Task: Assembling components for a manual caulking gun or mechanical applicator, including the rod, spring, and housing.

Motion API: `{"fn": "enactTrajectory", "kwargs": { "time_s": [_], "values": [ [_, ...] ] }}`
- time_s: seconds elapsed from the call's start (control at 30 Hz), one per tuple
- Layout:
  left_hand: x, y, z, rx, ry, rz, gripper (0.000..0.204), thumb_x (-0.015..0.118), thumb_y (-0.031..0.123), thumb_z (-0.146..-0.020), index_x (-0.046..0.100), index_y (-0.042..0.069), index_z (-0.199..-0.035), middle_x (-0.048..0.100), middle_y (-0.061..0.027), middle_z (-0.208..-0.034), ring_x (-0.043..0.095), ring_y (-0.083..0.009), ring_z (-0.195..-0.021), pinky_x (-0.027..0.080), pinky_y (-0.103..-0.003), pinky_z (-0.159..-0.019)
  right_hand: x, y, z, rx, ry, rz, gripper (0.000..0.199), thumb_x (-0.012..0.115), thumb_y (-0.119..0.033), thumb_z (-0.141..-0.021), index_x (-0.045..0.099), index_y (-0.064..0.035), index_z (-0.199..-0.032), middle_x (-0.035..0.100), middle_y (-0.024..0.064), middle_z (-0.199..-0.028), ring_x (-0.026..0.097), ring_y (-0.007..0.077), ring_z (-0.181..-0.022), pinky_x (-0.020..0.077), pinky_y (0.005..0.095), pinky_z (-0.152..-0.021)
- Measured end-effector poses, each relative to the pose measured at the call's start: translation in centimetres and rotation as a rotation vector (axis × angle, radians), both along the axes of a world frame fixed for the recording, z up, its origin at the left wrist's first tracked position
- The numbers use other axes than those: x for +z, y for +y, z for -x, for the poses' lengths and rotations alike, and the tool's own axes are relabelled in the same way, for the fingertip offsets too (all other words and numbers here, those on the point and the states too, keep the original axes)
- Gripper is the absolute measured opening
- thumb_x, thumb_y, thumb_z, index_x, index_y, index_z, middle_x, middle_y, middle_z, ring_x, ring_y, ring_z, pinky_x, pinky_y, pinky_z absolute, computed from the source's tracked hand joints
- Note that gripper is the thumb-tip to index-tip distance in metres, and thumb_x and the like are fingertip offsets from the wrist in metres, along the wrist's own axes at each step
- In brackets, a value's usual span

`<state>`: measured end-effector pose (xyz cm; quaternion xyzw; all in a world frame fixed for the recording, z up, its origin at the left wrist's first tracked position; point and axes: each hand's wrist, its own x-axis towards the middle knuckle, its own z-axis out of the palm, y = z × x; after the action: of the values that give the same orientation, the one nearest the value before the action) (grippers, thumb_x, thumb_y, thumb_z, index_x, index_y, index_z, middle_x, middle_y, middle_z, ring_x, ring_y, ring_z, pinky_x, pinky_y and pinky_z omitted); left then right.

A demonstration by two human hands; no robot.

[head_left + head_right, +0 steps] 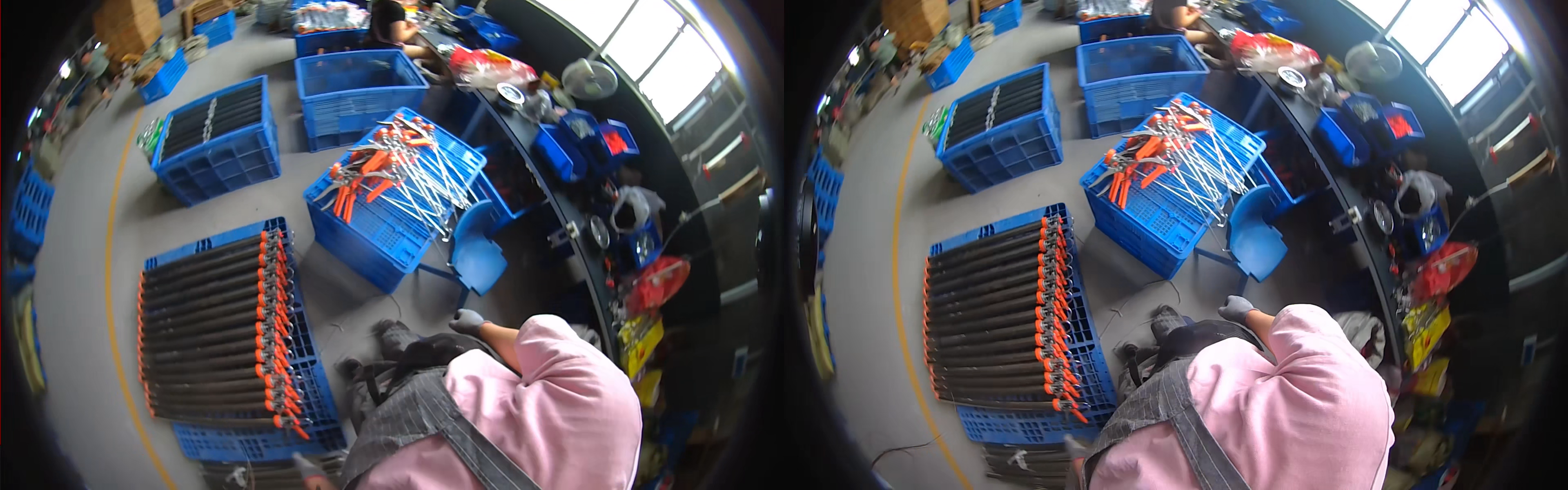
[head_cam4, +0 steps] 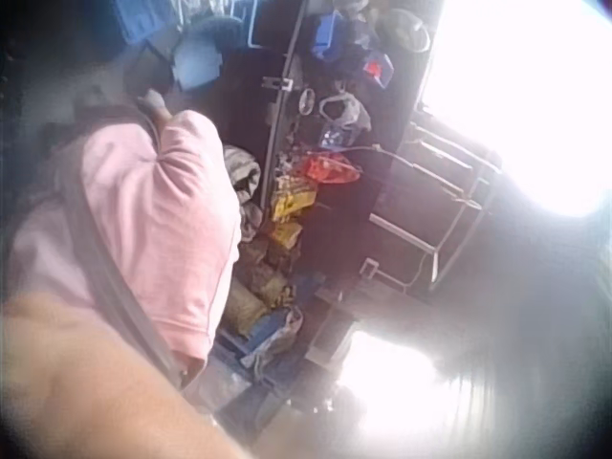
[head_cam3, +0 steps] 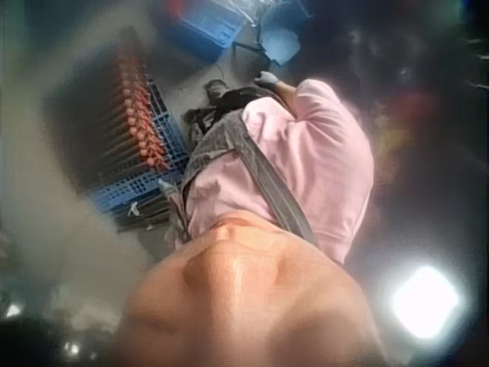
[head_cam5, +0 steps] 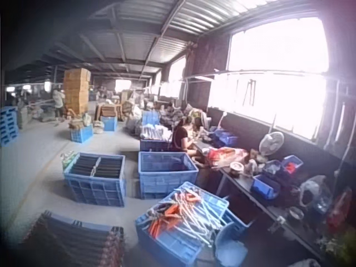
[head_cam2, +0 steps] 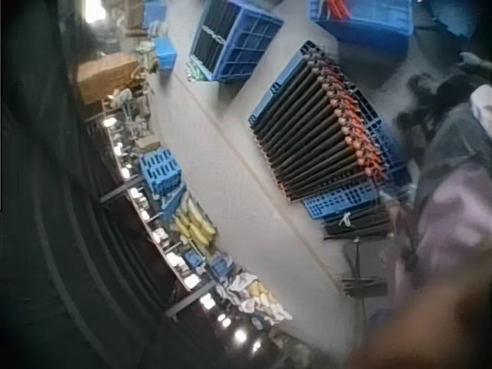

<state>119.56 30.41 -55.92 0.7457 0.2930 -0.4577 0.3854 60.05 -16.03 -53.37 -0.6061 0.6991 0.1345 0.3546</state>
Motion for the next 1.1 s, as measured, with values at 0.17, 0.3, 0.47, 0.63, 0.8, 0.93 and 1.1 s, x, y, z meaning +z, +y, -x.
{"fn": "enactTrajectory", "kwargs": {
  "time_s": [0.17,0.3,0.47,0.63,0.8,0.93,1.1],
  "values": [
    [5.0,-26.7,-3.5,0.059,-0.385,0.249,0.061,0.061,0.064,-0.103,0.064,0.013,-0.136,0.071,-0.0091,-0.129,0.066,-0.0218,-0.119,0.045,-0.043,-0.108,-0.7,-17.5,13.7,-0.271,0.016,0.129,0.061,0.067,-0.044,-0.092,0.074,0.0042,-0.129,0.074,0.0315,-0.133,0.070,0.0441,-0.131,0.0534,0.0482,-0.114],
    [8.8,-41.7,1.0,-0.119,-0.290,0.381,0.085,0.058,0.056,-0.107,0.036,0.006,-0.173,0.049,-0.0198,-0.172,0.050,-0.0268,-0.156,0.028,-0.046,-0.134,-2.6,-32.4,13.1,-0.343,-0.202,0.068,0.069,0.068,-0.044,-0.091,0.070,0.0054,-0.138,0.072,0.0313,-0.138,0.067,0.0431,-0.135,0.0516,0.0474,-0.117],
    [2.4,-54.6,23.9,-1.052,-0.264,0.418,0.040,0.066,0.039,-0.102,0.071,0.002,-0.089,0.072,-0.0094,-0.087,0.064,-0.0245,-0.081,0.051,-0.045,-0.071,-9.4,-56.0,10.3,-0.226,-0.250,0.182,0.090,0.071,-0.048,-0.092,0.045,-0.0006,-0.165,0.053,0.0294,-0.163,0.056,0.0431,-0.148,0.0472,0.0500,-0.122],
    [1.9,-60.2,42.9,-1.218,-0.161,0.168,0.037,0.068,0.029,-0.107,0.074,-0.001,-0.128,0.080,-0.0130,-0.115,0.073,-0.0231,-0.102,0.060,-0.040,-0.090,-16.2,-78.3,13.5,-0.420,-0.147,0.654,0.070,0.070,-0.049,-0.097,0.058,-0.0034,-0.148,0.063,0.0244,-0.144,0.064,0.0446,-0.132,0.0535,0.0548,-0.108],
    [11.1,-66.4,48.2,-0.831,-0.113,-0.008,0.040,0.069,0.028,-0.108,0.071,-0.002,-0.134,0.079,-0.0130,-0.117,0.073,-0.0224,-0.102,0.060,-0.040,-0.090,-16.1,-87.1,10.4,-0.138,-0.032,0.397,0.050,0.073,-0.048,-0.097,0.070,-0.0049,-0.123,0.074,0.0203,-0.122,0.074,0.0412,-0.113,0.0594,0.0534,-0.098],
    [12.1,-71.7,47.5,-0.643,-0.032,-0.022,0.042,0.069,0.027,-0.109,0.068,-0.003,-0.139,0.078,-0.0129,-0.118,0.073,-0.0218,-0.103,0.060,-0.039,-0.090,-18.8,-89.8,14.7,-0.431,-0.294,0.346,0.038,0.070,-0.042,-0.103,0.071,-0.0064,-0.115,0.076,0.0213,-0.115,0.074,0.0406,-0.110,0.0577,0.0525,-0.096],
    [8.9,-72.7,48.9,-0.545,-0.169,0.037,0.030,0.064,0.021,-0.110,0.072,0.001,-0.130,0.078,-0.0087,-0.104,0.072,-0.0154,-0.088,0.058,-0.032,-0.078,-10.7,-88.4,13.2,-0.326,-0.479,0.348,0.032,0.064,-0.039,-0.110,0.073,-0.0080,-0.108,0.077,0.0235,-0.099,0.076,0.0441,-0.093,0.0574,0.0547,-0.082]
  ]
}}
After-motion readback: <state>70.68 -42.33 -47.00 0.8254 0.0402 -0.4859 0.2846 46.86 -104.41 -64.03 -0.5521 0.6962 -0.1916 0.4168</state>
